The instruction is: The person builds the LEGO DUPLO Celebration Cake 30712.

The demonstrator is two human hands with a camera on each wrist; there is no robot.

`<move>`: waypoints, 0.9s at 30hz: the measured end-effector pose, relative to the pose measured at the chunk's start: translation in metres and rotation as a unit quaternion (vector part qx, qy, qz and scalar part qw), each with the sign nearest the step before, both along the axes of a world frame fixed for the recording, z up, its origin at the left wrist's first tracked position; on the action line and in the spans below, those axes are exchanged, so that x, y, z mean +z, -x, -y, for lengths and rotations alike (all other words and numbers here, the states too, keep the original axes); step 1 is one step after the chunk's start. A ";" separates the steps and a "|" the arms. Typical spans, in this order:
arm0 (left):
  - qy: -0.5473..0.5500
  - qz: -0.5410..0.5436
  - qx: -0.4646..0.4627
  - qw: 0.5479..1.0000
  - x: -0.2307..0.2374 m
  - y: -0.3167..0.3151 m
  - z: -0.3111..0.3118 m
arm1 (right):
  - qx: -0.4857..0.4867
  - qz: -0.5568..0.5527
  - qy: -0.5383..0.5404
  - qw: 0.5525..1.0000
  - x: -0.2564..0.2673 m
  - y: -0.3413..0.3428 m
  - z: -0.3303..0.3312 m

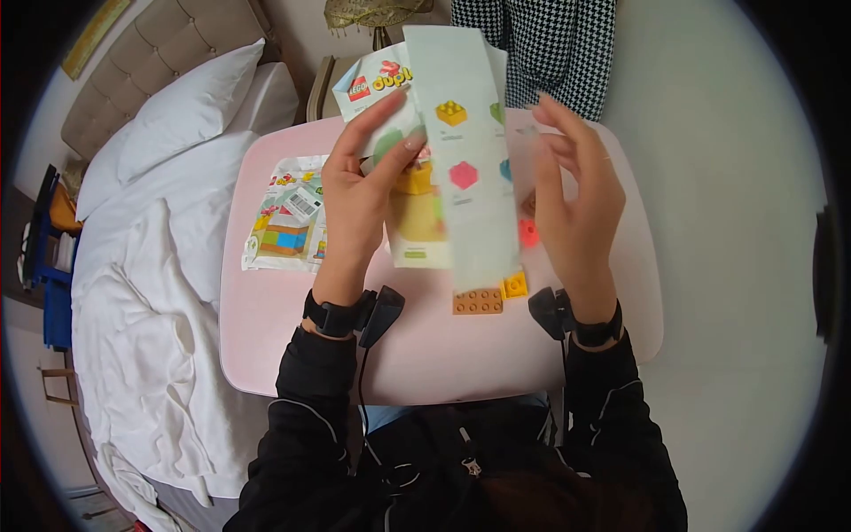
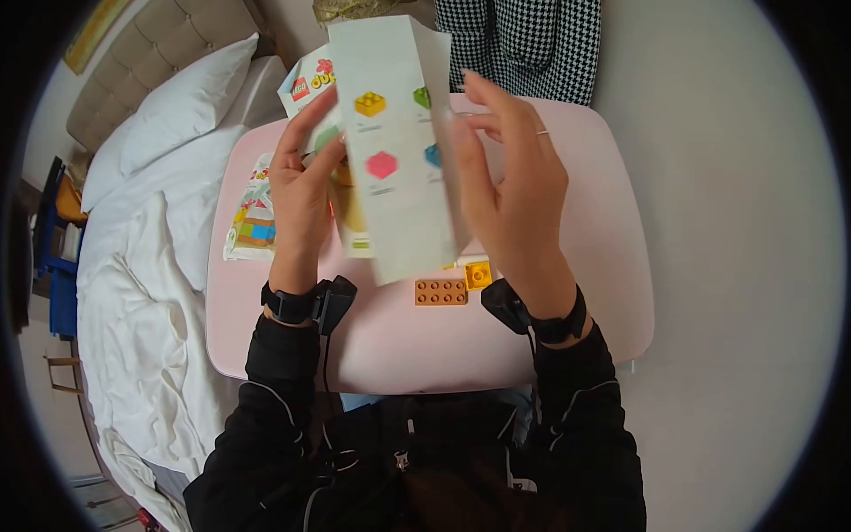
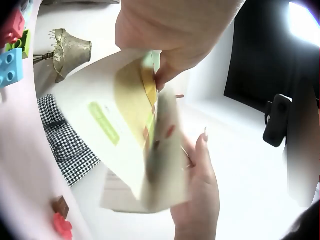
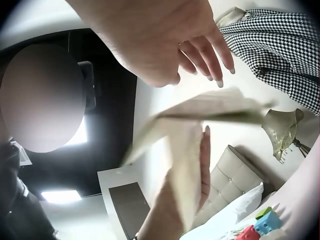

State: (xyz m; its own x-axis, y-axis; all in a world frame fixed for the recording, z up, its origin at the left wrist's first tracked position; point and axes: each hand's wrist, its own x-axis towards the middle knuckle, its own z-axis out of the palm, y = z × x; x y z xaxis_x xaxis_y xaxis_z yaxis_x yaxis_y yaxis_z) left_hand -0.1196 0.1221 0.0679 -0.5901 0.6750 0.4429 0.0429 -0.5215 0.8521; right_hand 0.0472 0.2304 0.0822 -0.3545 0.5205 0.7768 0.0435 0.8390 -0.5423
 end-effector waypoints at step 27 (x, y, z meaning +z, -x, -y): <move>-0.039 -0.064 0.053 0.996 -0.001 0.054 0.008 | 0.235 -0.101 0.361 0.897 0.016 -0.054 -0.066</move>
State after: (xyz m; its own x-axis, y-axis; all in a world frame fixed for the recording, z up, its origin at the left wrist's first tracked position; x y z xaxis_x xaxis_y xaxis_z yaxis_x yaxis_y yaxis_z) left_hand -0.1737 0.1143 0.0671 -0.5918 0.5724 0.5676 0.2076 -0.5722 0.7934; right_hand 0.1009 0.2969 0.0985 -0.5568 0.7436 0.3702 -0.3839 0.1649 -0.9085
